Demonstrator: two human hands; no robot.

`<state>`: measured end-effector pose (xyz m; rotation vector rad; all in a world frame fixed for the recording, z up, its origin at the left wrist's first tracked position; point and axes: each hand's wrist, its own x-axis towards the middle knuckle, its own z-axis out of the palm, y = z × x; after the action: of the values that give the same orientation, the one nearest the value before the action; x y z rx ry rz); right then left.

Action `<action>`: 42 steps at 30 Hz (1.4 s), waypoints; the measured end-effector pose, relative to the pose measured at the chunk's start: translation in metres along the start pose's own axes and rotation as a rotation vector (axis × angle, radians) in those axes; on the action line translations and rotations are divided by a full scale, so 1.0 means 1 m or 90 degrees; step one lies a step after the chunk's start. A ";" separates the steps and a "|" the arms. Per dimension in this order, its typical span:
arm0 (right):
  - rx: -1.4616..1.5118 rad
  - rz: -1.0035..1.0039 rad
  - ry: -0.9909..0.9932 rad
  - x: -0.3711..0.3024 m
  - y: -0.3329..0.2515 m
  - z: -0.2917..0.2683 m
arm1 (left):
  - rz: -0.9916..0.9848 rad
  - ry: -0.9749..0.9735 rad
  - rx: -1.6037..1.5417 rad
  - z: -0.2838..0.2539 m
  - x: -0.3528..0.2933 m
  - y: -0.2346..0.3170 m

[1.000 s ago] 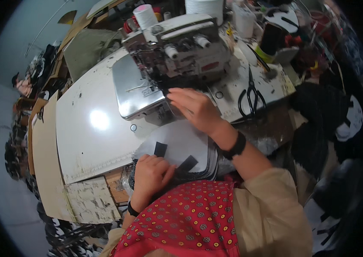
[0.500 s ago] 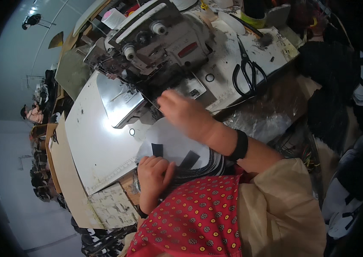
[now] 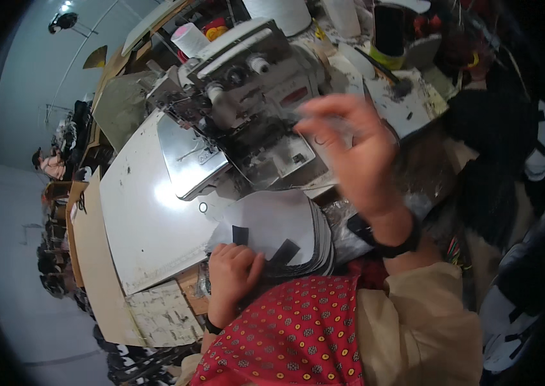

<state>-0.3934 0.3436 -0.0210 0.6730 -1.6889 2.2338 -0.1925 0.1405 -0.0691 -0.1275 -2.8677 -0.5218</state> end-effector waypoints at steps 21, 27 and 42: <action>-0.633 -0.088 -0.430 0.242 0.001 0.014 | 0.043 0.069 -0.046 0.000 -0.013 -0.011; -0.589 -0.464 -0.452 0.033 0.019 0.027 | -0.122 0.223 -0.428 -0.008 -0.015 -0.023; -0.585 -0.362 -0.221 -0.001 0.079 0.056 | -0.259 0.037 -0.831 -0.002 0.070 -0.034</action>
<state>-0.4182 0.2676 -0.0749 1.1074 -2.0583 0.8454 -0.2645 0.1109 -0.0626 0.2652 -1.9910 -2.2752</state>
